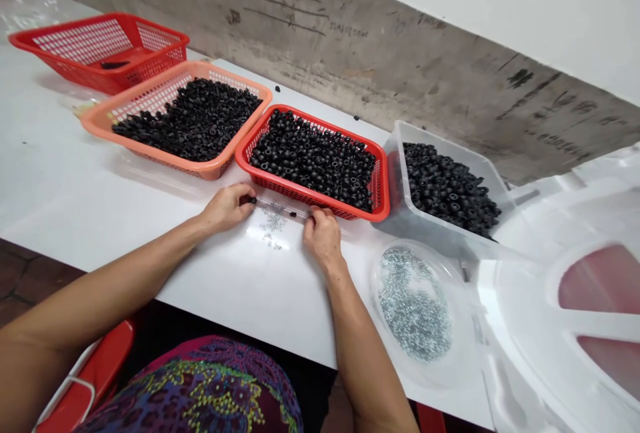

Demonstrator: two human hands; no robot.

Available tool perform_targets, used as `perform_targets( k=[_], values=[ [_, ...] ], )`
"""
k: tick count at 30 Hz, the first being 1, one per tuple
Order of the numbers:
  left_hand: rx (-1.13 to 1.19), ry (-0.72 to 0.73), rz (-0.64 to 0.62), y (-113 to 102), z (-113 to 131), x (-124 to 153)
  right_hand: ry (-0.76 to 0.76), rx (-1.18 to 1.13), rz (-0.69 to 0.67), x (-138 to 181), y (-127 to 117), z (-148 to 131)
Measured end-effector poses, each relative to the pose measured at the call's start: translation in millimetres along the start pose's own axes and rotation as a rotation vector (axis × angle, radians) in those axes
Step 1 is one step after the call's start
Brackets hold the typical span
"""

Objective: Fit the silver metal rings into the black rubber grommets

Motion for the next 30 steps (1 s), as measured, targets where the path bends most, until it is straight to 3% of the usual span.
perform_targets(
  k=[4,12,22,26,30],
  values=[
    [-0.004,0.025,0.009,0.4,1.0,-0.2,0.098,0.098,-0.022,0.2,1.2,13.1],
    [0.003,0.035,0.007,1.1,0.9,0.8,0.076,0.169,-0.019,0.2,2.5,2.8],
    [0.032,0.037,0.006,1.7,1.2,1.6,0.003,-0.101,-0.095,7.3,-3.1,-1.3],
    [0.189,0.027,0.013,1.8,1.1,3.1,-0.035,-0.086,-0.133,8.9,-2.2,-5.3],
    [0.487,0.011,-0.062,9.2,5.9,6.4,-0.063,-0.064,-0.135,10.1,-1.5,-8.8]
  ],
)
Point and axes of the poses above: each hand's wrist, its own x-axis away from the middle knuckle, its own y-axis out of the palm, z = x × y, the point moved 8 cm from there along -x, towards the middle knuckle, and after that the axes turned 1 degree about -x, right-handed, at the moved point
